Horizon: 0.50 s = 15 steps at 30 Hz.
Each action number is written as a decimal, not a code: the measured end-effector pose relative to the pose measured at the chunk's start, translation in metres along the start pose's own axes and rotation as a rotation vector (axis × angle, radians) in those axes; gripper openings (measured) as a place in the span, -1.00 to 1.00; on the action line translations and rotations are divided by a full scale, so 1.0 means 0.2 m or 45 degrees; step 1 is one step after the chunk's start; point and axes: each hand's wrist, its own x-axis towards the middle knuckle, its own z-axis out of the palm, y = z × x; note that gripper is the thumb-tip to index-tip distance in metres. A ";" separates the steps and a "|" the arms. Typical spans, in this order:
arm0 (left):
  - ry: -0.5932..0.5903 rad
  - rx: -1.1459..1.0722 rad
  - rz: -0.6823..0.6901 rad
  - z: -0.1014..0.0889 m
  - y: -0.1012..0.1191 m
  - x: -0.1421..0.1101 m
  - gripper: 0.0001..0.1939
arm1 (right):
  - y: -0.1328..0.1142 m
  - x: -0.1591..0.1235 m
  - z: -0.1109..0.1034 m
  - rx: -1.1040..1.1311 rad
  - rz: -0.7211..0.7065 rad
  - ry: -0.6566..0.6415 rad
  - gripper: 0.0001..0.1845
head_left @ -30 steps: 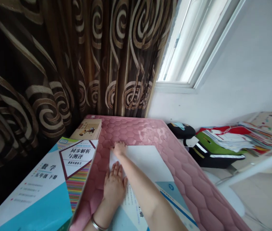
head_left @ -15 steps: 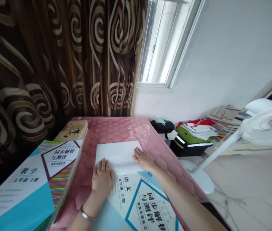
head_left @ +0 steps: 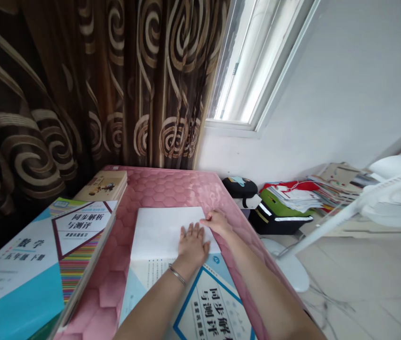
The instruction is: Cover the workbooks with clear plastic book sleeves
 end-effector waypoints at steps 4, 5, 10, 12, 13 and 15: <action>-0.017 -0.038 0.006 0.02 -0.02 -0.01 -0.35 | -0.04 0.15 0.01 -0.059 0.168 0.002 -0.53; -0.016 -0.051 0.010 0.02 -0.02 -0.01 -0.34 | -0.05 0.18 0.02 -0.065 0.207 0.009 -0.48; -0.018 -0.089 0.009 0.00 -0.01 -0.02 -0.33 | -0.06 0.21 0.04 -0.043 0.223 0.044 -0.43; -0.019 -0.086 -0.001 0.00 -0.01 -0.02 -0.33 | -0.03 0.16 0.03 -0.017 0.136 0.039 -0.53; -0.013 -0.083 -0.002 0.00 -0.01 -0.02 -0.33 | -0.01 0.12 0.03 -0.003 0.081 0.029 -0.59; 0.002 -0.078 0.007 0.00 -0.01 -0.02 -0.33 | 0.03 0.05 0.01 0.024 -0.023 0.000 -0.69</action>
